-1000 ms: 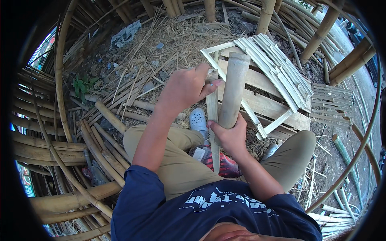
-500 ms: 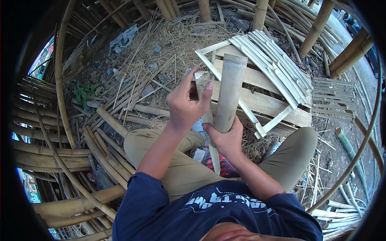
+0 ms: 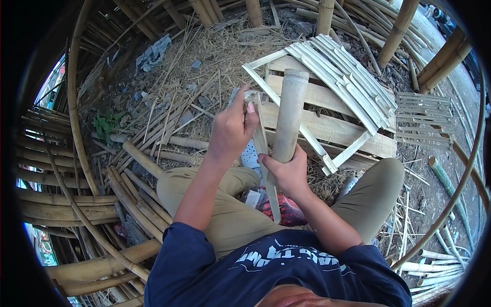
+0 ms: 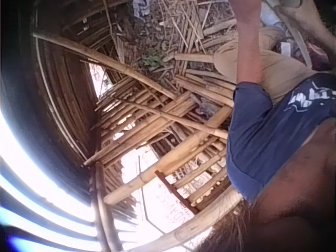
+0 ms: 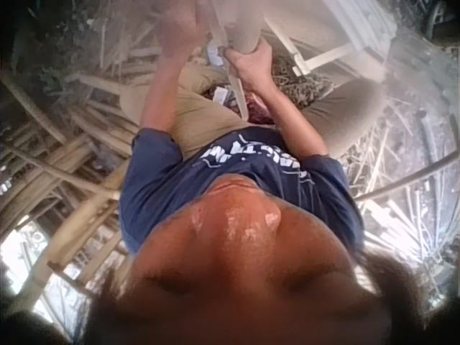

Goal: The person assembles bamboo strips onto a frame using a cylinder-shaped piece of wood. The person positions the bamboo strips across the frame and strikes them into place, occasionally adjusting their position by hand.

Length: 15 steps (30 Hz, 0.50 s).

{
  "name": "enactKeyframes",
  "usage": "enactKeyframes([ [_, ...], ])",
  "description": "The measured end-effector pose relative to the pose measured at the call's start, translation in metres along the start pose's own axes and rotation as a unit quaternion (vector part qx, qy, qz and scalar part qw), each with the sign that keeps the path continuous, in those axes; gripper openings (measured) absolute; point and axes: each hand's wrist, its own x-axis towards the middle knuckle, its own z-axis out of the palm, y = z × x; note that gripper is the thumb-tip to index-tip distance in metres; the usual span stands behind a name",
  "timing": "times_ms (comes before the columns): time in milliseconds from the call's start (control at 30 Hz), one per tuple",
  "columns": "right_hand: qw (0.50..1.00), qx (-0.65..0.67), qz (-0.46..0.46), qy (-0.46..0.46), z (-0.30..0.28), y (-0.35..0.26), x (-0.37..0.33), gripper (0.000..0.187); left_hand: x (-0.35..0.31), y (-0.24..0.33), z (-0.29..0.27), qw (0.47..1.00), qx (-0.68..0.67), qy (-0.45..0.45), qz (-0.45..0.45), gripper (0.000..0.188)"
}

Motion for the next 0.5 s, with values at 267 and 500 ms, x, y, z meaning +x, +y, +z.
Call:
enactKeyframes([
  [267,0.999,-0.024,-0.015,-0.027,-0.012,-0.004,0.004,0.038,-0.003,0.006,0.014,0.943,-0.304,-0.061,-0.121,0.045],
  [500,0.995,-0.020,-0.060,-0.079,-0.020,-0.021,0.004,0.047,-0.044,-0.011,0.046,0.864,-0.472,-0.146,-0.093,0.046],
])
